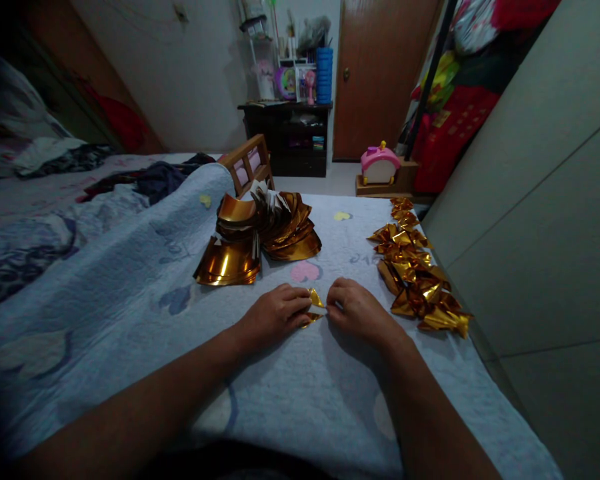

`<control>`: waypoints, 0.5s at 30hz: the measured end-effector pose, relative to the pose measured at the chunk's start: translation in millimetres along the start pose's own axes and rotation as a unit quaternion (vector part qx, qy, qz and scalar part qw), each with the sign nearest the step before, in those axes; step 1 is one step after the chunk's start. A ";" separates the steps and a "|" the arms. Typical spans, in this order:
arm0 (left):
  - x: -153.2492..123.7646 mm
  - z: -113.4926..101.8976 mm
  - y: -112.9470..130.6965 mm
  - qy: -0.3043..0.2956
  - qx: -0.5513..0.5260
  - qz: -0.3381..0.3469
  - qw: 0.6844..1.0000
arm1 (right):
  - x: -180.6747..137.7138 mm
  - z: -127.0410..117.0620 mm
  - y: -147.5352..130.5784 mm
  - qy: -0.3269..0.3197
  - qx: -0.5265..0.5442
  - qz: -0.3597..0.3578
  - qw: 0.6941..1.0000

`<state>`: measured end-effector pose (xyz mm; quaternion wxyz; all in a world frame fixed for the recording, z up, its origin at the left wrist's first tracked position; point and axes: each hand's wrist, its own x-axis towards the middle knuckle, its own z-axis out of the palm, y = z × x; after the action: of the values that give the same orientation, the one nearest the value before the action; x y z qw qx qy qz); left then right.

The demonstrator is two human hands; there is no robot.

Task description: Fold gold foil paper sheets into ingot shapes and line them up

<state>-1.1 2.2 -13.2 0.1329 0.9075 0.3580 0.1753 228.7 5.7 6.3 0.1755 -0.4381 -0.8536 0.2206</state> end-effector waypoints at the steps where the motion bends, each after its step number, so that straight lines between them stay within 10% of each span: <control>1: 0.1 -0.3 -2.2 0.000 -0.005 0.009 1.000 | 0.7 2.5 0.3 0.009 -0.004 0.005 1.000; 15: 2.2 -4.6 -19.7 0.031 -0.058 0.033 0.997 | 8.5 23.4 -3.2 0.033 -0.019 0.007 0.999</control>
<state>-13.4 18.2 -15.8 0.1684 0.9037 0.3207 0.2284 210.4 5.8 -10.8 0.1938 -0.4543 -0.8482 0.1914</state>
